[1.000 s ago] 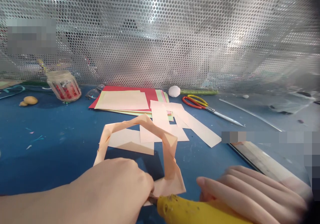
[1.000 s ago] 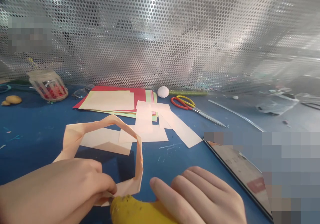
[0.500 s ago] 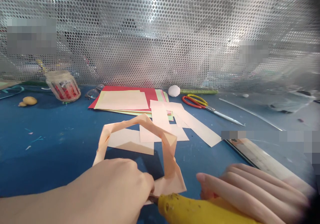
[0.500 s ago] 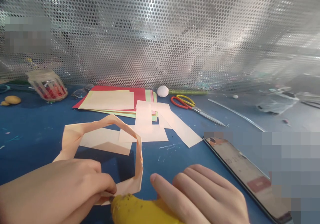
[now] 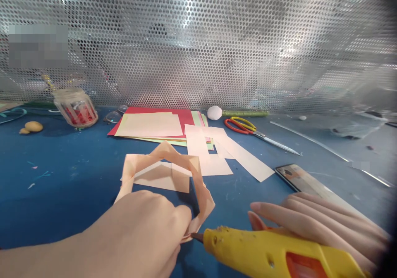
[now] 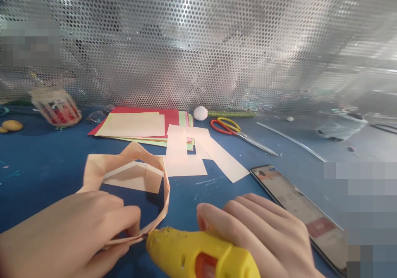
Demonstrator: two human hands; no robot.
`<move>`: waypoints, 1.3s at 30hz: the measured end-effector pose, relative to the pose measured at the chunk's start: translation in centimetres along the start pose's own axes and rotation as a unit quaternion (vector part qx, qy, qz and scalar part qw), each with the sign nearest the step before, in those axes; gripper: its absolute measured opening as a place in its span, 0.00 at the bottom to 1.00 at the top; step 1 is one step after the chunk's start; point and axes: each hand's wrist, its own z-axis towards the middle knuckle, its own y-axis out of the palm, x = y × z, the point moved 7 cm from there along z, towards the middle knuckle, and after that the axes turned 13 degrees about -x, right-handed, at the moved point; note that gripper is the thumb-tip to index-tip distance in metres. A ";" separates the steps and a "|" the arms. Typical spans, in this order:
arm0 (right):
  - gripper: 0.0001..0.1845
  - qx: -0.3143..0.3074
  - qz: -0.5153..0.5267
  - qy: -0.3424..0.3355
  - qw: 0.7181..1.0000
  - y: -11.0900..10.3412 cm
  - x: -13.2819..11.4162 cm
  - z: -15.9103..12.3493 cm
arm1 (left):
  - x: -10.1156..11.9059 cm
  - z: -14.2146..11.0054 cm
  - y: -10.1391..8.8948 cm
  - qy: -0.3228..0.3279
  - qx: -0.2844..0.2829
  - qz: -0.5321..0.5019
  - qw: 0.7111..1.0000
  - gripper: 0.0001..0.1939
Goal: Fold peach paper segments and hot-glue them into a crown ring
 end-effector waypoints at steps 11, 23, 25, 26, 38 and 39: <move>0.07 -0.032 -0.002 0.026 0.999 -0.3 0.2 0.3 | 1.2 0.6 -0.3 -0.040 -0.087 0.087 0.992 0.07; 0.03 0.040 0.011 -0.008 0.999 -0.7 0.7 0.5 | 1.3 0.7 -0.5 -0.056 -0.094 0.068 0.992 0.08; 0.03 0.030 0.000 -0.015 0.999 -0.7 0.7 0.4 | 1.2 0.7 -0.5 -0.061 -0.088 0.082 0.991 0.08; 0.04 0.019 -0.006 -0.017 1.000 -0.7 0.7 0.3 | 1.1 0.6 -0.4 -0.066 -0.083 0.089 0.990 0.08; 0.10 -0.043 -0.012 -0.019 0.999 -0.1 0.7 -0.1 | 0.7 0.6 -0.6 -0.069 -0.052 0.096 0.992 0.10; 0.09 -0.045 -0.012 -0.024 0.999 0.0 0.7 -0.1 | 0.7 0.5 -0.3 -0.065 -0.069 0.092 0.991 0.10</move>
